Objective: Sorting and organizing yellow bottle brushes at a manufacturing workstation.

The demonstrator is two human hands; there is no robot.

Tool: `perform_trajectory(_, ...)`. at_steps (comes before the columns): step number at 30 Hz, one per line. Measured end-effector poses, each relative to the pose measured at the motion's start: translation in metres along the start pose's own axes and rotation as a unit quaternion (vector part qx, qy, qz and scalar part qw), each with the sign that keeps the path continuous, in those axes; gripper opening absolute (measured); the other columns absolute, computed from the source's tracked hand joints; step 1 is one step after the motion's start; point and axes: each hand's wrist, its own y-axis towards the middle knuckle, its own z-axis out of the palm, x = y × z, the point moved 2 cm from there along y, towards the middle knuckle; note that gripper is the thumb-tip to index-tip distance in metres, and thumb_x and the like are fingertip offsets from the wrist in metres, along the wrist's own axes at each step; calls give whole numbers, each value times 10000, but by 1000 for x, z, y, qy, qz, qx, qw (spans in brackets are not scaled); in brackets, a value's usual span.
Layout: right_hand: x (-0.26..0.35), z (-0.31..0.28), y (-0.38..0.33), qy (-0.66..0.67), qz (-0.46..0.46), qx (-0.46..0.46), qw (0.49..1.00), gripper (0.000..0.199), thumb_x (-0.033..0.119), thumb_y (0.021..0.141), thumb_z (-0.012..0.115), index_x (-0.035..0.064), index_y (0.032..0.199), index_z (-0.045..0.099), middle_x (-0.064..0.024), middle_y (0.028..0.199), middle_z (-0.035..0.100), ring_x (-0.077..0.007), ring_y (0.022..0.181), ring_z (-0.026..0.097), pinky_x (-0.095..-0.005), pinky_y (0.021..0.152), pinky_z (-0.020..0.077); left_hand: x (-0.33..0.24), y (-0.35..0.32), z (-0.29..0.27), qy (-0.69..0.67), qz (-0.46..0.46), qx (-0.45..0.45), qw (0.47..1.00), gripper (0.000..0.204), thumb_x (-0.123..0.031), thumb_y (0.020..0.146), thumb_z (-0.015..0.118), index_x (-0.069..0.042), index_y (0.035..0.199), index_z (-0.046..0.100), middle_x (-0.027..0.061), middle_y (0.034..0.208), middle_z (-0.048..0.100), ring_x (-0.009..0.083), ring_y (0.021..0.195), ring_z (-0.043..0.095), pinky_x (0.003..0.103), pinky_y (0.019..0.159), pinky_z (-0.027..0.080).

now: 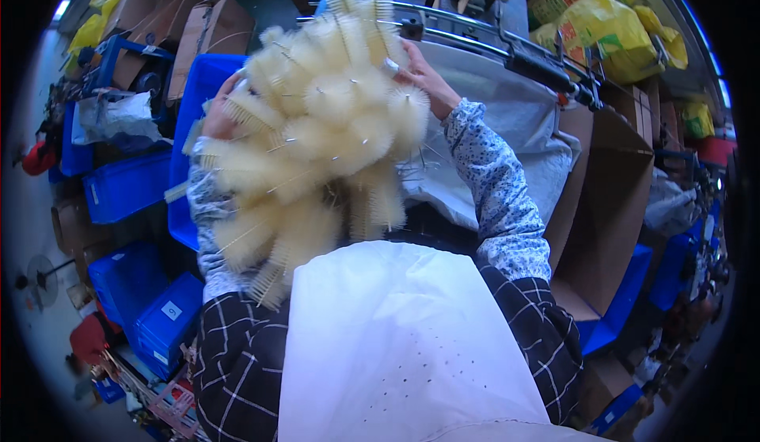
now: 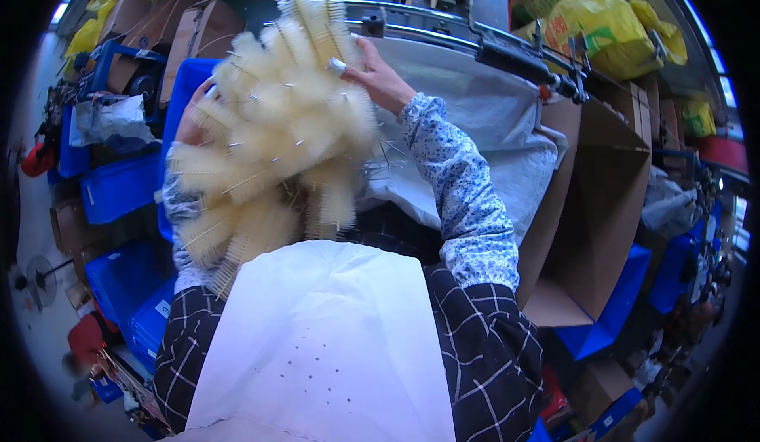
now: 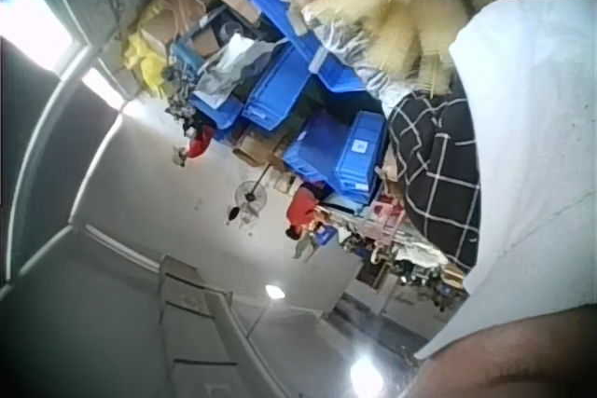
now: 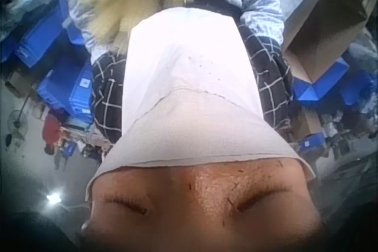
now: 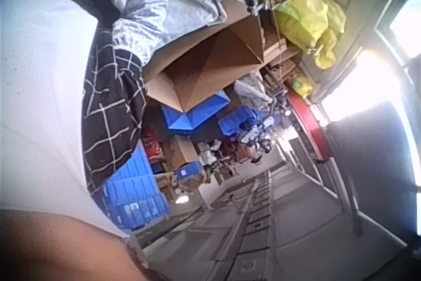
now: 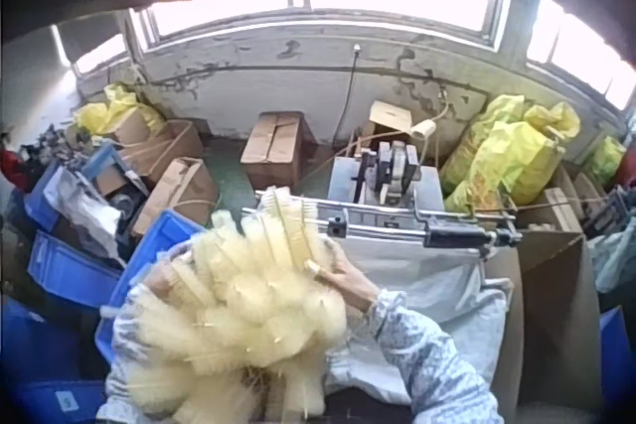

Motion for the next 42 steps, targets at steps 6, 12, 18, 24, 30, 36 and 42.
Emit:
perform_trajectory(6,-7,-63,-57,-219,-55,-120,967,559,286,840,489,-15,1232,229,-156,1056,495,-193,963,493,-280,809,404,-48,-9,-33,307,-119,39,943,427,-258,842,444,-194,1252,344,13,1087,493,107,960,476,247,782,386)
perform_trajectory(12,-14,-59,-163,-260,68,-166,949,305,148,781,547,33,1048,455,-119,963,559,-191,901,545,-288,781,433,-164,-41,79,525,257,126,801,509,-327,841,444,-85,1262,293,147,1192,435,244,1092,444,341,915,354)
perform_trajectory(18,-49,-11,-224,-374,202,-24,905,388,99,754,552,86,1118,417,-147,941,568,-285,860,555,-345,740,434,-105,-76,272,678,433,417,423,430,-220,742,595,-120,1137,456,129,1163,463,295,1050,465,413,919,343)
perform_trajectory(24,-40,-20,-221,-347,199,84,913,399,108,777,537,84,1147,391,-149,981,549,-283,918,537,-343,784,427,-92,-48,254,743,239,383,495,409,-191,715,615,-97,1087,476,99,1082,506,267,1006,464,364,867,373)
perform_trajectory(30,13,-9,-126,-433,-101,-6,895,546,183,711,635,18,1156,366,-152,1046,496,-279,963,490,-343,833,400,-89,-57,263,726,240,372,527,404,-158,714,588,-106,1098,472,102,960,551,248,925,507,329,824,403)
perform_trajectory(36,-14,21,-98,-284,-86,-42,954,516,141,720,611,18,1143,342,-182,1017,478,-320,907,504,-361,802,402,-86,-41,266,718,218,361,554,435,-97,679,625,-102,1088,477,66,902,560,235,850,518,317,747,431)
perform_trajectory(42,37,-17,-128,139,-256,-195,937,310,241,870,416,39,1105,404,-99,966,487,-125,698,503,-225,547,422,-89,-38,260,709,224,347,572,318,-163,737,602,-72,1016,479,94,894,569,247,877,524,316,769,420)
